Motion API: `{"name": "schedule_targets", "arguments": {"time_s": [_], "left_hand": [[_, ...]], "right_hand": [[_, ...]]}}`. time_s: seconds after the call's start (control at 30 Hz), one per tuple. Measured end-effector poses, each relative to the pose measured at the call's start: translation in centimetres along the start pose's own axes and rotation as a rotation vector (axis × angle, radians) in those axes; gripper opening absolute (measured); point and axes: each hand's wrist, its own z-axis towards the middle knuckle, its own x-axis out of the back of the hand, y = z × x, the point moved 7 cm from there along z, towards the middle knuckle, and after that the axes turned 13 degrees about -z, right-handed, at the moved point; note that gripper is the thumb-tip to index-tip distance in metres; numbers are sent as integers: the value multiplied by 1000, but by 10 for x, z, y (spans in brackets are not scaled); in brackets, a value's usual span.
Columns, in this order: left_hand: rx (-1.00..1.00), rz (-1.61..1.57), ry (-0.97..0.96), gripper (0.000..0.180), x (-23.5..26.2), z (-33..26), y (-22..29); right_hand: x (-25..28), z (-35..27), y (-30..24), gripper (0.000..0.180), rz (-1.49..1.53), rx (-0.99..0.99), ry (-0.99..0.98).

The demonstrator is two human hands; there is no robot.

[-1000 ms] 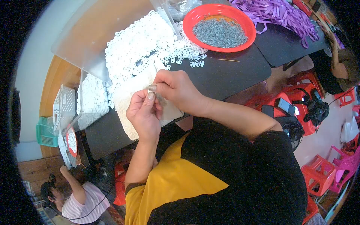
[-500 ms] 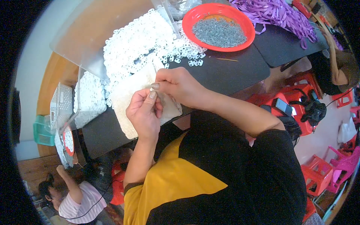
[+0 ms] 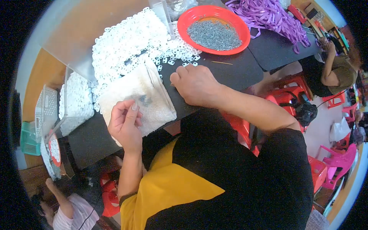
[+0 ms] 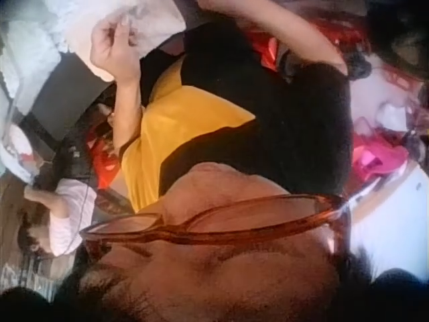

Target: Assemble small plastic clips by inserting metal rings into them at a manufacturing workbench.

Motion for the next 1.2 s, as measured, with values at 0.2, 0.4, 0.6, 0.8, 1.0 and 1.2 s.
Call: {"name": "schedule_targets", "arguments": {"time_s": [0.2, 0.4, 0.6, 0.8, 1.0, 1.2], "left_hand": [[26, -36, -37, 6, 7, 0, -6], [77, -75, -73, 7, 10, -3, -8], [-7, -45, -116, 9, 6, 0, -2], [-43, -52, -126, 12, 5, 3, 0], [-97, -14, -143, 12, 5, 1, 2], [-142, 34, -168, 10, 5, -3, 1]], "right_hand": [[-10, 4, -4, 12, -115, 56, -193], [-11, 4, -6, 13, -115, 106, -232], [-8, 10, -7, 12, -118, 170, -245], [-13, 17, -7, 13, -113, 165, -322], [-14, 16, -7, 12, -155, 151, -354], [-6, 22, 0, 18, 91, 8, -258]]}}
